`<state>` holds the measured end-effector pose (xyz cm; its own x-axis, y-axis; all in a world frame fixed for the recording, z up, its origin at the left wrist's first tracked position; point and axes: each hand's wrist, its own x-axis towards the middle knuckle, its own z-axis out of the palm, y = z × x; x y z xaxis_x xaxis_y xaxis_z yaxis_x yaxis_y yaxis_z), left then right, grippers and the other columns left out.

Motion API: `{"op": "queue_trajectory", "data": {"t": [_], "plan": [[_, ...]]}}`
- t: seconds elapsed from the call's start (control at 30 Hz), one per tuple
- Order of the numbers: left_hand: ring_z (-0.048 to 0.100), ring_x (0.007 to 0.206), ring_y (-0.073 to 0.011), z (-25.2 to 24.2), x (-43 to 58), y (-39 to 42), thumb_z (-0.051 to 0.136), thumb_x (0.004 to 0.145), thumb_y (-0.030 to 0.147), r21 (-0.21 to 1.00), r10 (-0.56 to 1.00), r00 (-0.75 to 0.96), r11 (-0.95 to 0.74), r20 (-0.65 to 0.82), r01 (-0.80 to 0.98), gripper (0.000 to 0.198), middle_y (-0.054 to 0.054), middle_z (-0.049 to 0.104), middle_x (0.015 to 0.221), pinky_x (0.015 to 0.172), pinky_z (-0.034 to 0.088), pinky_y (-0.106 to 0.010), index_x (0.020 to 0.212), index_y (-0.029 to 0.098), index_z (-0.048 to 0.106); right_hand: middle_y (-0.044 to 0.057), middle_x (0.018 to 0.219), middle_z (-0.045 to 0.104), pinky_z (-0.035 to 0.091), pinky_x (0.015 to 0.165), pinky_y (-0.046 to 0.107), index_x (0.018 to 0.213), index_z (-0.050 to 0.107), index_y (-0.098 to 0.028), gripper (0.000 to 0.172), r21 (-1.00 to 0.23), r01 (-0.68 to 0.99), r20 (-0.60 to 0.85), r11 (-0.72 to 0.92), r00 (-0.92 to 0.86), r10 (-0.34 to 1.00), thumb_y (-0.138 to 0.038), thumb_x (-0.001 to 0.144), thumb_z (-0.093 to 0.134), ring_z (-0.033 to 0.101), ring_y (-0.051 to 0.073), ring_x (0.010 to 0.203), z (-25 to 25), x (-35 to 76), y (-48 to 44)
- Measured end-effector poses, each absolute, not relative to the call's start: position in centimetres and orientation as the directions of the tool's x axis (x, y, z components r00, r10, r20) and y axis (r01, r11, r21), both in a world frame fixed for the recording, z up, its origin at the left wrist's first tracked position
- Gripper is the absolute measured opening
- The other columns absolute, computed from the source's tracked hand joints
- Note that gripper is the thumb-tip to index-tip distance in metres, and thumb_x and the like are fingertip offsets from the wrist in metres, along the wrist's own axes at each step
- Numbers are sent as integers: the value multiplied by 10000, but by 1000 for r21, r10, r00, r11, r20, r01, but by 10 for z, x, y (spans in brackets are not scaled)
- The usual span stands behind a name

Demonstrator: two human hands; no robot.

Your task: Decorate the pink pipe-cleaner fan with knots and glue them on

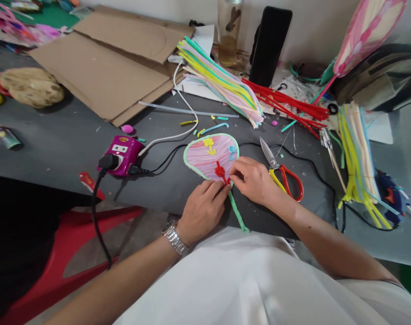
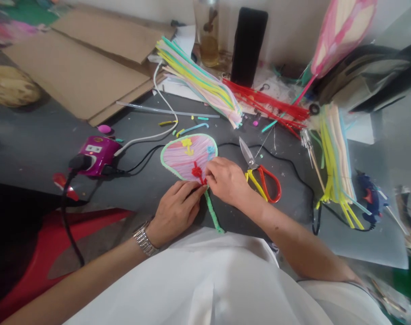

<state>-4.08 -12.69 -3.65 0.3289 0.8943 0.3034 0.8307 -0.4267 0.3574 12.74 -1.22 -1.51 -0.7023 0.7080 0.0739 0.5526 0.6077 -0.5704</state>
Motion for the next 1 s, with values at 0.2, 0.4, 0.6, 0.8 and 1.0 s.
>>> {"op": "queue_trajectory", "data": {"t": [0.2, 0.4, 0.6, 0.8, 1.0], "plan": [[570, 962, -273, -34, -40, -125, 506, 954, 98, 351, 905, 331, -412, 269, 841, 327, -150, 675, 1109, 835, 546, -430, 1250, 85, 644, 42, 852, 657, 409, 787, 306, 817, 625, -196, 152, -564, 545, 58, 620, -723, 689, -71, 880, 567, 596, 201, 857, -14, 129, -12], [560, 954, -267, -37, -42, -126, 501, 960, 102, 365, 901, 326, -417, 288, 832, 335, -146, 663, 1125, 830, 537, -425, 1266, 90, 638, 33, 828, 634, 397, 745, 297, 809, 620, -195, 149, -546, 582, 43, 603, -699, 713, -78, 882, 565, 587, 192, 814, -12, 133, -11], [572, 985, -268, -39, -43, -127, 524, 945, 87, 378, 897, 319, -421, 305, 825, 365, -144, 665, 1153, 861, 537, -427, 1295, 92, 623, 30, 829, 639, 396, 758, 285, 798, 605, -193, 125, -579, 571, 28, 582, -699, 714, -99, 878, 584, 586, 182, 817, -10, 129, -11], [564, 998, -278, -39, -43, -127, 528, 936, 80, 381, 902, 321, -415, 287, 826, 393, -146, 665, 1157, 872, 538, -440, 1321, 83, 606, 10, 780, 612, 367, 713, 269, 748, 569, -191, 132, -570, 611, -14, 549, -676, 737, -90, 832, 577, 557, 159, 755, -10, 127, -11], [552, 1003, -287, -37, -41, -125, 544, 930, 92, 374, 922, 306, -377, 236, 848, 417, -147, 651, 1166, 865, 534, -446, 1343, 86, 595, -11, 717, 565, 286, 634, 264, 704, 523, -197, 137, -550, 656, -126, 516, -676, 726, -99, 783, 576, 468, 132, 657, -6, 127, -6]]}}
